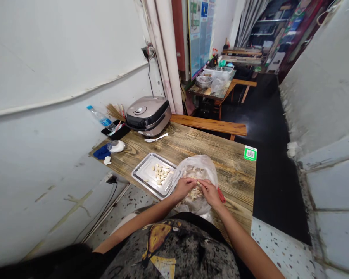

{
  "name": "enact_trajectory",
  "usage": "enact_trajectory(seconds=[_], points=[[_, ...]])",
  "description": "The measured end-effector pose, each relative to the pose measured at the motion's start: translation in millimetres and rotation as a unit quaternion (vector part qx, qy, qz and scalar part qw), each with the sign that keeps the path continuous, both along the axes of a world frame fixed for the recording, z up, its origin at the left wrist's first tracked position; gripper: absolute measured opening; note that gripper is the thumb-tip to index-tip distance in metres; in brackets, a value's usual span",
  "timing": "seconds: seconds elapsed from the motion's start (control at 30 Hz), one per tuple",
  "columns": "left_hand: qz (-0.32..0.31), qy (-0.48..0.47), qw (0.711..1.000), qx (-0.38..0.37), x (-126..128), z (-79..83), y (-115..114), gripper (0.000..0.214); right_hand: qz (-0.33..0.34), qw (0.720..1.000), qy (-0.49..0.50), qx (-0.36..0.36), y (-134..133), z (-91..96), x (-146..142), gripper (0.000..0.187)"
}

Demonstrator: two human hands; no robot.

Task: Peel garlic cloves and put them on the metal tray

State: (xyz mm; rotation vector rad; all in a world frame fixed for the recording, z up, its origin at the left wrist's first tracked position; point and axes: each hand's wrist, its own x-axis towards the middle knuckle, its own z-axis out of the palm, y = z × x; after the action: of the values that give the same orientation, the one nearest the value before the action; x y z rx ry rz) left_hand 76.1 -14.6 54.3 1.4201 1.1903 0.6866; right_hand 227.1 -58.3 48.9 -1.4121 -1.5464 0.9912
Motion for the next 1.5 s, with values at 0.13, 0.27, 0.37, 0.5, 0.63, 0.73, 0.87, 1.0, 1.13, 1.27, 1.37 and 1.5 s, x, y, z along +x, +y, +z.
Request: enact_trajectory(seconds=[0.13,0.27,0.37,0.5,0.63,0.73,0.87,1.0,1.13,1.27,1.37,1.5], points=[[0.001,0.001,1.0,-0.01,0.5,-3.3,-0.8,0.029,0.011,1.0,0.022,-0.012,0.2,-1.8,-0.7,0.033],[0.004,0.01,1.0,0.013,1.0,-6.2,-0.8,0.026,0.017,0.999,0.044,-0.015,0.8,-4.3,-1.9,0.032],[0.008,0.031,0.999,0.03,1.7,-8.2,-0.5,0.025,0.018,0.998,0.05,-0.014,0.8,-6.0,-2.8,0.032],[0.007,0.05,0.998,0.035,2.6,-8.5,0.5,0.024,0.012,0.998,0.055,-0.018,0.3,-5.2,-4.8,0.032],[0.005,0.067,0.997,0.043,3.1,-7.4,2.0,0.023,0.0,0.998,0.053,-0.017,0.5,-1.7,-5.8,0.031],[0.012,0.046,0.999,0.022,3.7,-6.4,2.6,0.021,-0.005,0.997,0.068,-0.02,2.0,-4.3,-4.4,0.031],[0.028,0.012,0.999,-0.026,5.1,-4.0,2.7,0.018,-0.038,0.992,0.112,-0.047,5.5,-13.7,-3.6,0.034],[0.043,-0.031,0.995,-0.082,7.7,-2.9,3.6,0.017,-0.062,0.973,0.193,-0.11,7.6,-13.1,-8.0,0.036],[0.051,-0.106,0.982,-0.149,9.0,-4.3,5.1,0.019,-0.096,0.94,0.293,-0.148,10.3,-3.7,-8.6,0.034],[0.069,-0.082,0.983,-0.146,3.8,-9.6,4.5,0.016,-0.16,0.898,0.377,-0.159,13.8,-1.9,2.8,0.033],[0.043,0.039,0.996,-0.074,-1.2,-17.6,3.7,0.013,-0.14,0.894,0.385,-0.181,12.7,-5.0,10.0,0.034],[-0.012,0.119,0.993,-0.01,-3.0,-26.8,3.8,0.015,-0.113,0.899,0.376,-0.193,8.4,-9.1,6.3,0.033]])
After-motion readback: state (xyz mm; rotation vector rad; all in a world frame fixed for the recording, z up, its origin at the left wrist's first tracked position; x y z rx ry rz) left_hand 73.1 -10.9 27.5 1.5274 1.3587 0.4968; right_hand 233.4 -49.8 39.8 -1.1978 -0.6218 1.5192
